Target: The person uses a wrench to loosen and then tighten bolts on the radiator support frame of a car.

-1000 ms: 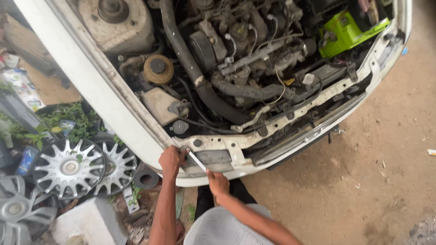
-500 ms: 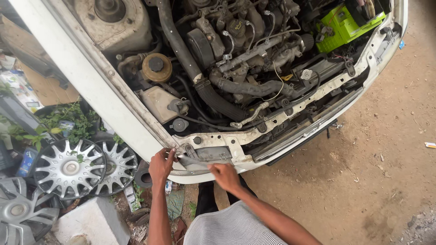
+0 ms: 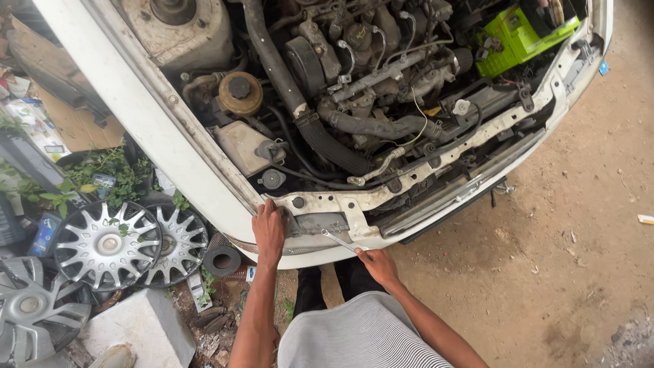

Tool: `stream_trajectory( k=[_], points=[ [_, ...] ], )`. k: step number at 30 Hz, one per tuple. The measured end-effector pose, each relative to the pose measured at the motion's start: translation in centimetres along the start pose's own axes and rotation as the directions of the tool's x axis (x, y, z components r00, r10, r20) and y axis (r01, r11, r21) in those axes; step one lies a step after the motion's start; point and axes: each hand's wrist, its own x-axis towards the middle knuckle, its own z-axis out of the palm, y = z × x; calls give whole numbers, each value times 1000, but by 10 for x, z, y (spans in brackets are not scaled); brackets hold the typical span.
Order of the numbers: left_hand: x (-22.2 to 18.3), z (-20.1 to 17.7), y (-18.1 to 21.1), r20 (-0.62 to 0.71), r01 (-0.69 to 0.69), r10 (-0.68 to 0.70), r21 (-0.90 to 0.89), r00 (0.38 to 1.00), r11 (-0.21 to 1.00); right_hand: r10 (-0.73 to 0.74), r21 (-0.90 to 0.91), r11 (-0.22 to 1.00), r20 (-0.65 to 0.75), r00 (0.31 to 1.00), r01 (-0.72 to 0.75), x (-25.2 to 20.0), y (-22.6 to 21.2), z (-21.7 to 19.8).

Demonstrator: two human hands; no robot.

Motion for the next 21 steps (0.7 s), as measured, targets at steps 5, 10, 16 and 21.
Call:
stream_trajectory(
  k=[5,10,16,21],
  points=[
    [-3,-9,8,31,-23,23,-19,999,1000,26,35,999,-23,999,-25,-12,30,13],
    [5,-9,7,9,-15,15,1,1000,1000,34,36,999,-18,999,-33,-14,44,14],
    [8,-6,6,16,38,-37,-64,999,997,-131,-11,991,-138,982,131,-9,43,11],
    [10,3,-2,-79,124,-157,-320,984,939,-91,-14,996,6,996,91,7,11,5]
  ],
)
